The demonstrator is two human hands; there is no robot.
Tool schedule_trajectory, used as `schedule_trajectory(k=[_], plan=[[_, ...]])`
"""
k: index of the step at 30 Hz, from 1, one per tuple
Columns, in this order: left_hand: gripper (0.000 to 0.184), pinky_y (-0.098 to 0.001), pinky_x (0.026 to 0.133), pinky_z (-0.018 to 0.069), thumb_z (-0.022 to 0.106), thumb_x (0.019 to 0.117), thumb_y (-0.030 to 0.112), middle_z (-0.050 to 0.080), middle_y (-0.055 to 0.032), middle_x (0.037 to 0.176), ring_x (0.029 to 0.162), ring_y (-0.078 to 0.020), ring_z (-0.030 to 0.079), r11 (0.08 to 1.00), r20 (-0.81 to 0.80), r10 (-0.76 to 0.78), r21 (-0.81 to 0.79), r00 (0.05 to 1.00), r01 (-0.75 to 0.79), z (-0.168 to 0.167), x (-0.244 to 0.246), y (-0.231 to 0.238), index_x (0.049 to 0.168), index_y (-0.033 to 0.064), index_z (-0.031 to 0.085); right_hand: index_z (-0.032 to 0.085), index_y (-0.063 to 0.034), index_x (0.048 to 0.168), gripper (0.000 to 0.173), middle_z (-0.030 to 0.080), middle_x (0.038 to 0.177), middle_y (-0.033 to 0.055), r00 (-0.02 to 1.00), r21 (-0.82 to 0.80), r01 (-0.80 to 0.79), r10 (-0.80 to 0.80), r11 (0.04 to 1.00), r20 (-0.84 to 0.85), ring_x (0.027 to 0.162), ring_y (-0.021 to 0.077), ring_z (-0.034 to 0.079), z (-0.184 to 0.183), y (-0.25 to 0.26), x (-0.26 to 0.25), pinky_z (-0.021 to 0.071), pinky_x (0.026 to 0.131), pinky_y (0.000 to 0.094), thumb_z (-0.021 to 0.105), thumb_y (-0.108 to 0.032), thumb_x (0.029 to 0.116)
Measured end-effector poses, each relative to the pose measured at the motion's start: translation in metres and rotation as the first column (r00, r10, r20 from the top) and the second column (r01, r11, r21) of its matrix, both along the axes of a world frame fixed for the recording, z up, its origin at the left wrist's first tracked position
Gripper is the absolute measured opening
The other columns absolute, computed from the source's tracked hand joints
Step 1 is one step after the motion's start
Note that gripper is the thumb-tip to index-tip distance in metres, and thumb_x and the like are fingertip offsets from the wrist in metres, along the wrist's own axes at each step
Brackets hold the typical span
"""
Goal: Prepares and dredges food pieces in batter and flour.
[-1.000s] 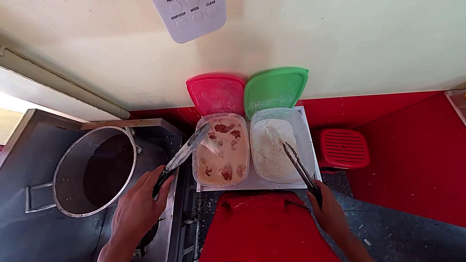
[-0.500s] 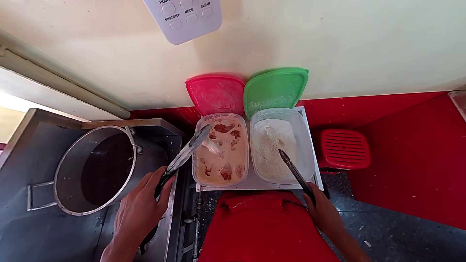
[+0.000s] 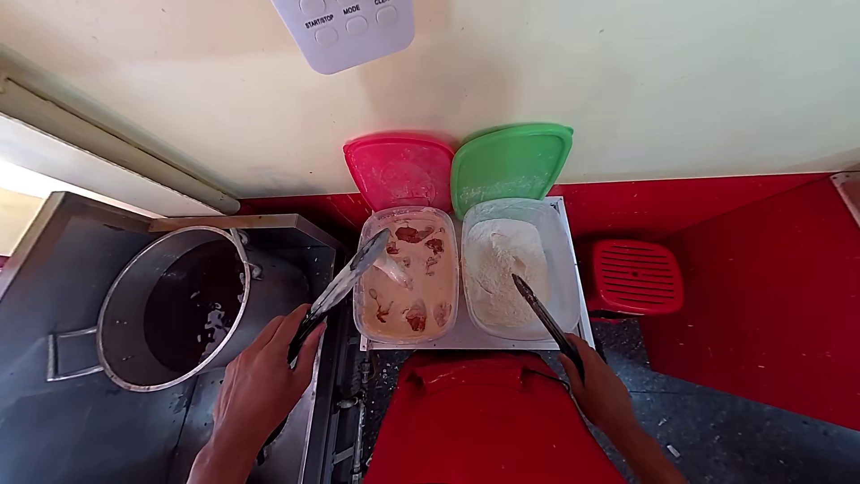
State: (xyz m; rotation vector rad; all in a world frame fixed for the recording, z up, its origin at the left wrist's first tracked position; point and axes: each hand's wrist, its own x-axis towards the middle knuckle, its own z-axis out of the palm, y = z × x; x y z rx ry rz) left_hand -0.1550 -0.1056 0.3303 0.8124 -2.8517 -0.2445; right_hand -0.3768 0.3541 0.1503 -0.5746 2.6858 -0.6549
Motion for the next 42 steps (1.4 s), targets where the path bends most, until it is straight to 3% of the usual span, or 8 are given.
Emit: schedule_trajectory(k=[3, 5, 10, 22, 42], plan=[[0.058, -0.0532, 0.068, 0.0585, 0.043, 0.1026, 0.055, 0.072, -0.0115, 0.105, 0.084, -0.0295, 0.073, 1.000, -0.007, 0.006, -0.005, 1.000, -0.006, -0.005, -0.001, 0.002, 0.131, 0.0110, 0.068, 0.053, -0.0036, 0.145, 0.055, 0.068, 0.119, 0.0172, 0.983, -0.137, 0.019, -0.043, 0.990, -0.176, 0.093, 0.0305, 0.072, 0.010, -0.006, 0.003, 0.0609, 0.073, 0.0511, 0.044, -0.041, 0.1055], [0.059, -0.0528, 0.068, 0.0585, 0.042, 0.1026, 0.056, 0.073, -0.0114, 0.106, 0.085, -0.0295, 0.073, 1.000, 0.006, 0.012, -0.004, 1.000, -0.012, -0.009, -0.001, 0.004, 0.132, 0.0117, 0.068, 0.054, -0.0039, 0.144, 0.054, 0.069, 0.117, 0.0165, 0.977, -0.143, 0.015, -0.045, 0.990, -0.210, 0.088, 0.0297, 0.072, 0.010, -0.004, 0.005, 0.0606, 0.068, 0.0501, 0.045, -0.041, 0.1058], [0.059, -0.0516, 0.066, 0.0586, 0.043, 0.1031, 0.055, 0.072, -0.0116, 0.104, 0.082, -0.0295, 0.073, 1.000, 0.018, -0.008, 0.009, 1.000, 0.008, -0.017, -0.002, 0.007, 0.132, 0.0103, 0.068, 0.052, -0.0134, 0.149, 0.051, 0.068, 0.120, 0.0194, 1.000, 0.109, -0.012, 0.011, 0.994, 0.009, 0.089, 0.0380, 0.073, -0.008, 0.007, 0.006, 0.0598, 0.070, 0.0584, 0.048, -0.040, 0.1060], [0.058, -0.0502, 0.063, 0.0579, 0.044, 0.1031, 0.054, 0.072, -0.0113, 0.099, 0.077, -0.0284, 0.071, 0.999, 0.012, -0.035, 0.006, 0.999, 0.035, -0.025, -0.003, 0.010, 0.130, 0.0093, 0.069, 0.050, -0.0099, 0.151, 0.054, 0.067, 0.119, 0.0206, 1.000, 0.099, -0.013, 0.014, 0.995, 0.000, 0.090, 0.0383, 0.072, -0.012, 0.008, 0.006, 0.0601, 0.071, 0.0570, 0.048, -0.040, 0.1063], [0.057, -0.0502, 0.062, 0.0582, 0.043, 0.1033, 0.055, 0.072, -0.0101, 0.099, 0.076, -0.0276, 0.072, 0.999, 0.039, -0.044, 0.005, 0.998, 0.044, -0.028, -0.004, 0.012, 0.131, 0.0114, 0.068, 0.047, -0.0127, 0.154, 0.055, 0.066, 0.122, 0.0196, 0.997, 0.134, -0.049, 0.041, 0.990, 0.060, 0.093, 0.0380, 0.072, -0.010, 0.009, 0.001, 0.0598, 0.074, 0.0577, 0.046, -0.041, 0.1069]])
